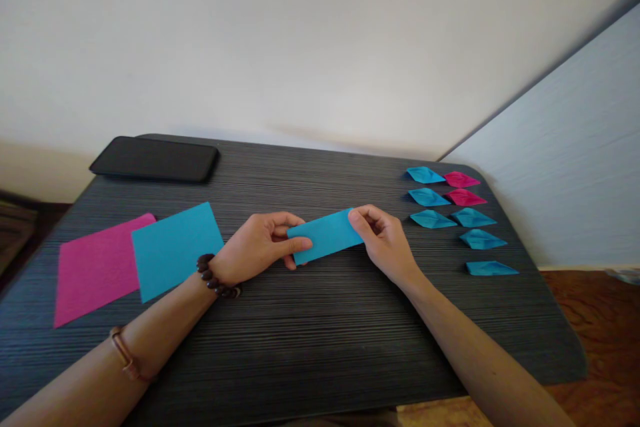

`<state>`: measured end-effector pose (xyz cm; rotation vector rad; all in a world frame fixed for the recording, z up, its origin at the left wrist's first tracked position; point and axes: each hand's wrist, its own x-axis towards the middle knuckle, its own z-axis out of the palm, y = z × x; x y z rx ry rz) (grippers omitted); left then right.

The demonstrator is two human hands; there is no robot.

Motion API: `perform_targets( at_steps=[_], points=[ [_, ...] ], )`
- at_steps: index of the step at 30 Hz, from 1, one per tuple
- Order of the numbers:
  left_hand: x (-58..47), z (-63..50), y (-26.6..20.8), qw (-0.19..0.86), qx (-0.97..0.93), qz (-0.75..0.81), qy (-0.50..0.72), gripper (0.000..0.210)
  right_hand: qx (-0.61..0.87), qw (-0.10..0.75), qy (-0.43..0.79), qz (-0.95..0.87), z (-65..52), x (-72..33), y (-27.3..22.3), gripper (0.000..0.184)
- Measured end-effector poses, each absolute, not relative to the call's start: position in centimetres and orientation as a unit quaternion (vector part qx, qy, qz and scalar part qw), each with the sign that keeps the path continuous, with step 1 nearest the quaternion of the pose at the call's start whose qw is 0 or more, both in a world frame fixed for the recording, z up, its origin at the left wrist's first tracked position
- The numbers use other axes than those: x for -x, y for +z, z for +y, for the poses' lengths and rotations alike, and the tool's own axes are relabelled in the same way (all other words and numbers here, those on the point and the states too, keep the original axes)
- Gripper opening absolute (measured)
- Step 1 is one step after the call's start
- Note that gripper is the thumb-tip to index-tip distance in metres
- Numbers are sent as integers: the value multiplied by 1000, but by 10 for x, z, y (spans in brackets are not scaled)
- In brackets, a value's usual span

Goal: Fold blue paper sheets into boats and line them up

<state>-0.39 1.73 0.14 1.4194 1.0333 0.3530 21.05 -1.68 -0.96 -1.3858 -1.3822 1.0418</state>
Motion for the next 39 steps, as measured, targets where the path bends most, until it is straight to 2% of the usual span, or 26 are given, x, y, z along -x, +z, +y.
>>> perform_targets(
  at_steps=[5, 13, 21, 31, 33, 36, 39],
  points=[
    [6, 19, 4, 639, -602, 456, 150, 35, 571, 407, 434, -565, -17, -214, -9, 30],
    [3, 18, 5, 617, -613, 466, 159, 33, 583, 401, 425, -565, -18, -214, -10, 32],
    [5, 14, 3, 486, -704, 494, 156, 31, 596, 359, 330, -638, -20, -215, -20, 24],
    [8, 20, 11, 544, -696, 451, 130, 35, 591, 361, 330, -641, -19, -215, -16, 28],
    [9, 20, 10, 484, -732, 462, 127, 39, 591, 357, 316, -650, -19, -215, -15, 29],
    [10, 20, 5, 328, -806, 474, 134, 40, 592, 348, 305, -661, -19, -214, -16, 30],
    [10, 21, -3, 204, -850, 443, 202, 28, 602, 333, 276, -671, -18, -211, -18, 26]
  ],
)
